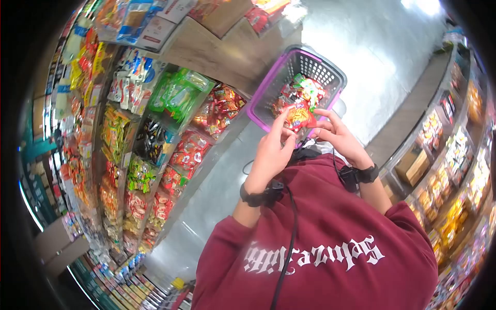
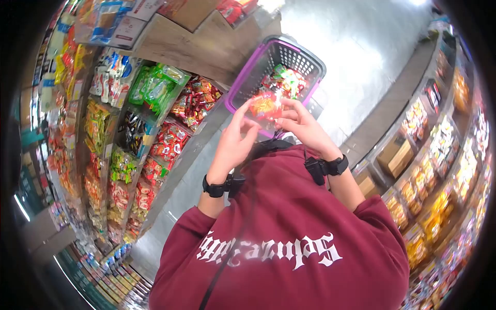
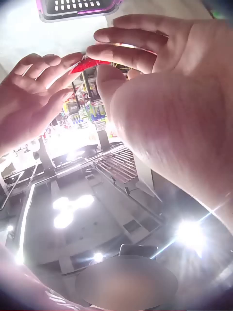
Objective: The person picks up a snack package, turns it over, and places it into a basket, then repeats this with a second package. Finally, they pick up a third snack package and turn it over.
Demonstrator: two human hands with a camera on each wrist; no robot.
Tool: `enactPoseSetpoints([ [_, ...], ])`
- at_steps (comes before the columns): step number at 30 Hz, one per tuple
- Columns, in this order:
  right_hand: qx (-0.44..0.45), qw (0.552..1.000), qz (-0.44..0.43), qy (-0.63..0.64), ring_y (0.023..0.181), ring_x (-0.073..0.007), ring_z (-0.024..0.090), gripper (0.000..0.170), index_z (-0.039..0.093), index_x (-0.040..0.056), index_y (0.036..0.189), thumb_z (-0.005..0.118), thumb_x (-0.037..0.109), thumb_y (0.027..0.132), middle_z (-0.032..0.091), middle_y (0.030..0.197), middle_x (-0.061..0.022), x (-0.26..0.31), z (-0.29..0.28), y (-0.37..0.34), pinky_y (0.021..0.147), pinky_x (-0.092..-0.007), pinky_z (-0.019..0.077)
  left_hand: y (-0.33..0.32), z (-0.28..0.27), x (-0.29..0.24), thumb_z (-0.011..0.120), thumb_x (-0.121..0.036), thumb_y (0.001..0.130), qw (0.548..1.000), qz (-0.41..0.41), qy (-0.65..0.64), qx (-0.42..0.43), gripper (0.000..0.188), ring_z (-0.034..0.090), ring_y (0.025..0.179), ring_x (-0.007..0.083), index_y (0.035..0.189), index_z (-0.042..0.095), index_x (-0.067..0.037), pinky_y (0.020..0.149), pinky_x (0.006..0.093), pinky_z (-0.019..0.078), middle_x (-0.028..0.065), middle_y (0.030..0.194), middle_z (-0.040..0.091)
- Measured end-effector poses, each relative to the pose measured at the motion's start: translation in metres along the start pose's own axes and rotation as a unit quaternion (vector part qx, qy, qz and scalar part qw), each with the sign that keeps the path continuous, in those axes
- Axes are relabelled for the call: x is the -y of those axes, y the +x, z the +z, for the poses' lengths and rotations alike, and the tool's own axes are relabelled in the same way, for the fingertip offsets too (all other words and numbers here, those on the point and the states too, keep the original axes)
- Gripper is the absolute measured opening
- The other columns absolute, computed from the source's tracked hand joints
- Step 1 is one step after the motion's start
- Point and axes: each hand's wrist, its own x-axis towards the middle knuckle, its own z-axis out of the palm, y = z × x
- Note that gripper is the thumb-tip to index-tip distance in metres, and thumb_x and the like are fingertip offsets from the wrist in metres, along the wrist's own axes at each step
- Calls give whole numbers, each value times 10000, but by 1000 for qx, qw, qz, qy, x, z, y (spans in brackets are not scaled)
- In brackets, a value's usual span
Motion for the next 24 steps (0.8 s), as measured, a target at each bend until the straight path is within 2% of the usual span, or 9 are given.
enactPoseSetpoints([
  [2, -10, 1000, -14, -7, 1087, -125, 637, 472, 473, 87, 1479, 619, 153, 1035, 678, 1291, -76, 11, -12, 6, 961, -322, 505, 5, 1, -2, 645, -119, 983, 999, 11, 23, -28, 602, 702, 945, 175, 1547, 435, -101, 861, 336, 544, 78, 998, 718],
  [8, 56, 996, -15, -61, 1111, -116, 623, 314, 582, 78, 1342, 604, 176, 1045, 677, 1268, -66, 32, -40, 20, 977, -313, 497, 0, -3, 1, 656, -172, 991, 996, 3, 45, -81, 475, 715, 979, 195, 1444, 551, -74, 891, 355, 548, 90, 1028, 733],
  [12, 85, 994, -12, -72, 1071, -110, 634, 282, 593, 75, 1315, 597, 179, 1053, 687, 1225, -52, 31, -42, 30, 967, -301, 498, -19, -7, 4, 656, -183, 1000, 993, -38, 46, -105, 434, 719, 997, 218, 1414, 578, -78, 902, 361, 549, 96, 1048, 739],
  [15, 92, 992, 19, -82, 1055, -114, 641, 263, 605, 71, 1299, 595, 174, 1057, 689, 1219, -51, 16, -35, 37, 963, -303, 503, -43, -17, 4, 654, -187, 1005, 993, -57, 59, -89, 413, 719, 1008, 227, 1400, 593, -80, 908, 363, 548, 100, 1052, 739],
  [18, 89, 993, 38, -68, 1045, -123, 648, 253, 609, 54, 1289, 591, 158, 1059, 693, 1184, -46, 6, -18, 36, 959, -306, 513, -55, -27, 6, 658, -189, 990, 992, -67, 56, -89, 387, 730, 972, 288, 1353, 607, -62, 879, 397, 564, 134, 1024, 745],
  [21, 73, 993, 49, -72, 1036, -117, 648, 247, 611, 52, 1280, 601, 154, 1055, 697, 1150, -35, -5, -3, 26, 941, -295, 512, -63, -35, 35, 645, -189, 1010, 993, -52, 39, -101, 377, 716, 1009, 225, 1367, 614, -72, 902, 363, 546, 94, 1053, 742],
  [24, 61, 992, 55, -91, 1033, -101, 640, 237, 621, 63, 1259, 626, 169, 1046, 706, 1131, -16, -19, 16, 23, 920, -281, 505, -73, -50, 51, 640, -174, 1008, 994, -32, -4, -104, 358, 715, 989, 217, 1352, 623, -73, 885, 354, 546, 95, 1054, 743],
])
